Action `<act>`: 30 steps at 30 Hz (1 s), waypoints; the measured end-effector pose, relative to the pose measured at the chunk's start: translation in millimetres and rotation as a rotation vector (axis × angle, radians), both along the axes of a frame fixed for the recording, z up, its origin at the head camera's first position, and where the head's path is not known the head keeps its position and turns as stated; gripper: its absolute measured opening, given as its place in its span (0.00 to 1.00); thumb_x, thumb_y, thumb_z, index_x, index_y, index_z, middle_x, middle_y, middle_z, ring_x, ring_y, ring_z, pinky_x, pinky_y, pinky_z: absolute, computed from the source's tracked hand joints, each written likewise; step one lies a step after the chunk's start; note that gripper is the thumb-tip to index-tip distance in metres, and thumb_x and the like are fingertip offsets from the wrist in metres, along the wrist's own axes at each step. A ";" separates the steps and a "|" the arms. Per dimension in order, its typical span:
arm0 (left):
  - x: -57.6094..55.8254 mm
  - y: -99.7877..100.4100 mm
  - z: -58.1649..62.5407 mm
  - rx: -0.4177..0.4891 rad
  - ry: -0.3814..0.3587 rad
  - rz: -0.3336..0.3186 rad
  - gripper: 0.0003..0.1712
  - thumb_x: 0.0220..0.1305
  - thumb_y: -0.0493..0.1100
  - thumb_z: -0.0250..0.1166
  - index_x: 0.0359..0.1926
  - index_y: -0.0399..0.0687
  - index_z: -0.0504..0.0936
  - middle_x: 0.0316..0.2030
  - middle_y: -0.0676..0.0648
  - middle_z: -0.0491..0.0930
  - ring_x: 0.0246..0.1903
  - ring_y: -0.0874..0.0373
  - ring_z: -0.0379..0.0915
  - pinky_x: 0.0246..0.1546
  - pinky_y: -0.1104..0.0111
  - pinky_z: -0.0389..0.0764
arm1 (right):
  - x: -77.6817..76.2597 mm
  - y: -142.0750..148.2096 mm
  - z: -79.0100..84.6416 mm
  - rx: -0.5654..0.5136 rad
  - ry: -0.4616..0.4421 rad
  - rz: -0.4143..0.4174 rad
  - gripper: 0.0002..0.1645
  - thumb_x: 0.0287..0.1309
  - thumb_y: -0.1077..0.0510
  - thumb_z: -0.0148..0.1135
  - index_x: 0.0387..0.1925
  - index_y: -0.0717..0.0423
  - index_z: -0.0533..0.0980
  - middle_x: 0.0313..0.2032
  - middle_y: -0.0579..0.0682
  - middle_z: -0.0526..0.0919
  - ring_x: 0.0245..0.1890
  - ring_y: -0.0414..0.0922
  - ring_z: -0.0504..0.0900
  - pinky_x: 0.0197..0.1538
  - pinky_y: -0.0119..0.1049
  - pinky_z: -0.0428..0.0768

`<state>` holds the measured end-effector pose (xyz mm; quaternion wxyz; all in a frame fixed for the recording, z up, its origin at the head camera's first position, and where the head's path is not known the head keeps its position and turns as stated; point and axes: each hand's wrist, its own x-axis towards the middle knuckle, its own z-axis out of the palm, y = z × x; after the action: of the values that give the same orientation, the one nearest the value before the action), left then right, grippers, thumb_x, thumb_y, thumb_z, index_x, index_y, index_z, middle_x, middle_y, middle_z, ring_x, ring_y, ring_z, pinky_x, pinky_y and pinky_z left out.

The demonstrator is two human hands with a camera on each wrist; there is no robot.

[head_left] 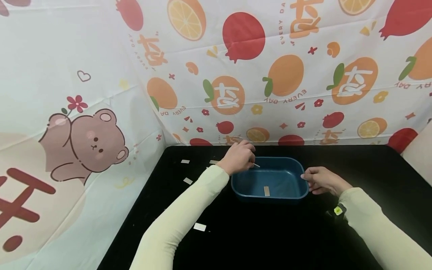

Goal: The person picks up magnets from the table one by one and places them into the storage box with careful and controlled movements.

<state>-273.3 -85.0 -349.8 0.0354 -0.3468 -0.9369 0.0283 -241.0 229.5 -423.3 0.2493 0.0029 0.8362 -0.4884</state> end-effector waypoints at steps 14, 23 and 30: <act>-6.3 16.9 -10.0 -0.057 0.010 0.041 0.09 0.65 0.51 0.67 0.43 0.60 0.91 0.61 0.53 0.78 0.65 0.55 0.64 0.62 0.60 0.73 | 1.0 -2.4 -1.0 0.005 -0.006 -0.017 0.13 0.72 0.50 0.54 0.36 0.55 0.74 0.24 0.45 0.75 0.28 0.42 0.81 0.34 0.37 0.84; -6.3 22.1 -16.3 -0.090 -0.028 0.046 0.08 0.65 0.52 0.67 0.41 0.60 0.91 0.53 0.55 0.82 0.55 0.57 0.69 0.54 0.63 0.76 | 2.7 -5.1 -0.9 -0.001 -0.004 -0.012 0.14 0.72 0.50 0.53 0.37 0.58 0.74 0.24 0.46 0.75 0.28 0.42 0.81 0.34 0.37 0.85; -8.1 22.6 -15.2 -0.051 -0.207 0.034 0.09 0.67 0.48 0.65 0.43 0.57 0.90 0.40 0.56 0.87 0.36 0.63 0.78 0.39 0.70 0.81 | 0.9 -1.7 -1.0 0.018 0.000 -0.006 0.16 0.72 0.49 0.53 0.39 0.58 0.75 0.26 0.47 0.76 0.29 0.43 0.83 0.36 0.39 0.86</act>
<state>-281.4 -62.5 -365.1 -0.0707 -0.3325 -0.9403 0.0169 -240.1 227.8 -424.3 0.2478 0.0077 0.8407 -0.4815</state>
